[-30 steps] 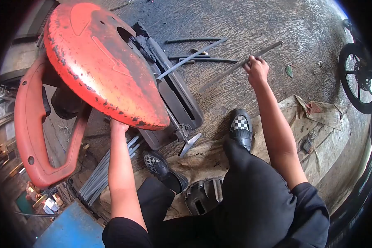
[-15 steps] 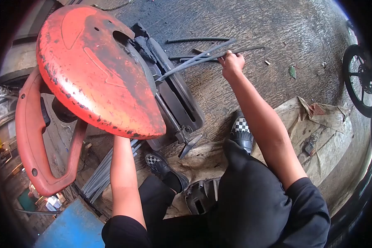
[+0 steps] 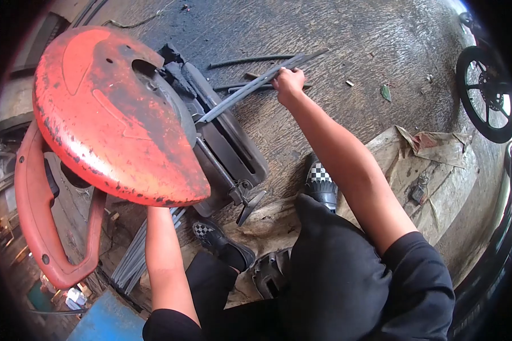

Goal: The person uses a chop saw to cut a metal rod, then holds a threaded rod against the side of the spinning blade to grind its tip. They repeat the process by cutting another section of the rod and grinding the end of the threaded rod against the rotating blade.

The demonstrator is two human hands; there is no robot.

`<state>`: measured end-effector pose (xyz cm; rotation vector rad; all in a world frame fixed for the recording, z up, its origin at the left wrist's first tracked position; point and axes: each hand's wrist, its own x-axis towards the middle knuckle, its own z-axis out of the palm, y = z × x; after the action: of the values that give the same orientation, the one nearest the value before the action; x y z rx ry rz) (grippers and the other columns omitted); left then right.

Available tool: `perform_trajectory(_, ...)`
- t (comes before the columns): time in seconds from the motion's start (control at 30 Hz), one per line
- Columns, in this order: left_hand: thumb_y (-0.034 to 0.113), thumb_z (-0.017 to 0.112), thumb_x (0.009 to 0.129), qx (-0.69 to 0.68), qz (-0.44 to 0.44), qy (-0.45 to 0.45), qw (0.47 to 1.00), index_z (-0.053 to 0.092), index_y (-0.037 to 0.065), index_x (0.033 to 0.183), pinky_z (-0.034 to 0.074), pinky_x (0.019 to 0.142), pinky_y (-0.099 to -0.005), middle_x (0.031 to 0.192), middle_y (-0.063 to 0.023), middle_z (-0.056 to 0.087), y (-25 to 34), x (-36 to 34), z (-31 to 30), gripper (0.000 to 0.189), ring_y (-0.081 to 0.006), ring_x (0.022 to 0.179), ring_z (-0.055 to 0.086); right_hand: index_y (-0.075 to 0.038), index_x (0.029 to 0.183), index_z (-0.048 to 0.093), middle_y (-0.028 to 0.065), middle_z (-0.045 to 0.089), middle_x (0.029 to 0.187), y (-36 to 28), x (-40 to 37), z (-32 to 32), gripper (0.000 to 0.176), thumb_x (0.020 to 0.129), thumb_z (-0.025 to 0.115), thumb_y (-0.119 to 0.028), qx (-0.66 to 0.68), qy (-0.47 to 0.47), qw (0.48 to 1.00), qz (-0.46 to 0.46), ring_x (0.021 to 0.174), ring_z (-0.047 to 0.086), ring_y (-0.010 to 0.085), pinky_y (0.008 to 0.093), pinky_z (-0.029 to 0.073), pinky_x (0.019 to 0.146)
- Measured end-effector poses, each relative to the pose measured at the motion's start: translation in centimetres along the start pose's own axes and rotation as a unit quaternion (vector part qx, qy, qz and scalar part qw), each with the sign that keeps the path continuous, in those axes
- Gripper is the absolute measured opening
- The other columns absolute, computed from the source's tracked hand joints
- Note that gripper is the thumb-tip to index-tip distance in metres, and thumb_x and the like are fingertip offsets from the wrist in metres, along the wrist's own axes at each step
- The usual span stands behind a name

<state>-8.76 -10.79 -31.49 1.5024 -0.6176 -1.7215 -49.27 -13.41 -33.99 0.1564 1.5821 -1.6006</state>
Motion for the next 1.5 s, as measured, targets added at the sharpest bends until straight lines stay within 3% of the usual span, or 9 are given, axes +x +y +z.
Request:
perform_trajectory(0.2, 0.025, 0.050, 0.093, 0.038, 0.019, -0.006, 0.999, 0.055, 0.009, 0.119, 0.042, 0.095, -0.0448, 0.116, -0.0104, 0.060, 0.3, 0.0, -0.2, 0.031, -0.0279, 0.112, 0.053, 0.000, 0.117, 0.035, 0.0120, 0.055, 0.090, -0.7, 0.0, 0.0, 0.047, 0.083, 0.066, -0.010, -0.045, 0.035, 0.998, 0.039, 0.065, 0.056, 0.0178, 0.0305, 0.046, 0.047)
perform_trajectory(0.27, 0.025, 0.050, 0.093, 0.054, 0.026, 0.003, 0.998, 0.055, 0.009, 0.119, 0.042, 0.095, -0.0448, 0.116, -0.0105, 0.060, 0.7, -0.7, -1.3, 0.030, -0.0280, 0.112, 0.053, -0.006, 0.124, 0.033, 0.0103, 0.054, 0.101, -0.7, 1.7, -0.4, 0.055, 0.083, 0.069, -0.005, -0.019, 0.014, 0.998, 0.052, 0.082, 0.056, 0.0191, 0.0323, 0.053, 0.060)
perform_trajectory(0.47, 0.024, 0.050, 0.093, 0.093, 0.046, 0.021, 0.994, 0.055, 0.009, 0.118, 0.042, 0.094, -0.0448, 0.115, -0.0107, 0.060, 1.1, -2.4, -3.5, 0.030, -0.0281, 0.111, 0.054, -0.001, 0.126, 0.034, 0.0130, 0.056, 0.100, -0.8, 3.8, -0.8, 0.059, 0.080, 0.070, -0.006, -0.050, 0.023, 0.998, 0.004, 0.078, 0.059, 0.0198, 0.0313, 0.052, 0.057)
perform_trajectory(0.67, 0.024, 0.050, 0.093, 0.129, 0.068, 0.016, 0.989, 0.055, 0.009, 0.117, 0.042, 0.094, -0.0447, 0.114, -0.0108, 0.060, 1.6, -2.6, -3.4, 0.029, -0.0282, 0.111, 0.054, -0.003, 0.128, 0.035, 0.0092, 0.057, 0.104, 0.1, 3.9, -1.6, 0.048, 0.088, 0.062, -0.005, 0.065, -0.047, 0.996, 0.032, 0.086, 0.060, 0.0174, 0.0345, 0.055, 0.069)
perform_trajectory(0.9, 0.024, 0.050, 0.093, 0.168, 0.084, -0.004, 0.982, 0.055, 0.008, 0.117, 0.042, 0.093, -0.0446, 0.113, -0.0111, 0.060, 0.9, -2.2, -2.4, 0.029, -0.0284, 0.110, 0.054, -0.007, 0.103, 0.050, 0.0047, 0.061, 0.088, 0.7, 2.2, -0.5, 0.013, 0.096, 0.051, -0.018, 0.106, -0.081, 0.989, 0.069, 0.077, 0.060, 0.0157, 0.0309, 0.049, 0.055)
perform_trajectory(1.03, 0.023, 0.050, 0.093, 0.186, 0.094, -0.032, 0.978, 0.056, 0.008, 0.116, 0.043, 0.093, -0.0446, 0.113, -0.0112, 0.060, 0.2, -0.9, -0.4, 0.028, -0.0285, 0.109, 0.054, -0.004, 0.106, 0.047, 0.0083, 0.060, 0.093, -0.3, 1.8, -1.3, 0.014, 0.097, 0.048, -0.016, 0.062, -0.061, 0.994, 0.070, 0.075, 0.061, 0.0195, 0.0311, 0.050, 0.055)
perform_trajectory(1.13, 0.023, 0.049, 0.093, 0.203, 0.101, -0.037, 0.973, 0.056, 0.008, 0.116, 0.043, 0.093, -0.0446, 0.112, -0.0113, 0.060, -0.2, -0.8, -0.2, 0.028, -0.0286, 0.109, 0.054, -0.003, 0.109, 0.042, 0.0115, 0.060, 0.097, -1.1, 2.5, -2.3, 0.016, 0.098, 0.045, -0.014, 0.121, -0.091, 0.987, 0.062, 0.082, 0.064, 0.0255, 0.0390, 0.055, 0.065)
perform_trajectory(1.27, 0.023, 0.049, 0.093, 0.231, 0.109, -0.035, 0.966, 0.056, 0.008, 0.115, 0.043, 0.092, -0.0445, 0.112, -0.0114, 0.060, -0.1, -1.7, -0.8, 0.028, -0.0287, 0.108, 0.054, -0.004, 0.108, 0.045, 0.0111, 0.060, 0.097, -1.2, 3.1, -2.5, 0.015, 0.098, 0.046, -0.015, 0.083, -0.093, 0.989, 0.074, 0.079, 0.063, 0.0239, 0.0397, 0.055, 0.069)
perform_trajectory(1.5, 0.023, 0.049, 0.093, 0.274, 0.134, -0.033, 0.952, 0.056, 0.008, 0.115, 0.043, 0.092, -0.0444, 0.111, -0.0116, 0.060, 0.5, -2.6, -1.5, 0.027, -0.0288, 0.108, 0.054, -0.003, 0.099, 0.049, 0.0087, 0.055, 0.083, 0.8, 0.5, -0.7, 0.013, 0.096, 0.050, -0.015, 0.087, -0.076, 0.991, 0.073, 0.066, 0.057, 0.0198, 0.0320, 0.051, 0.052)
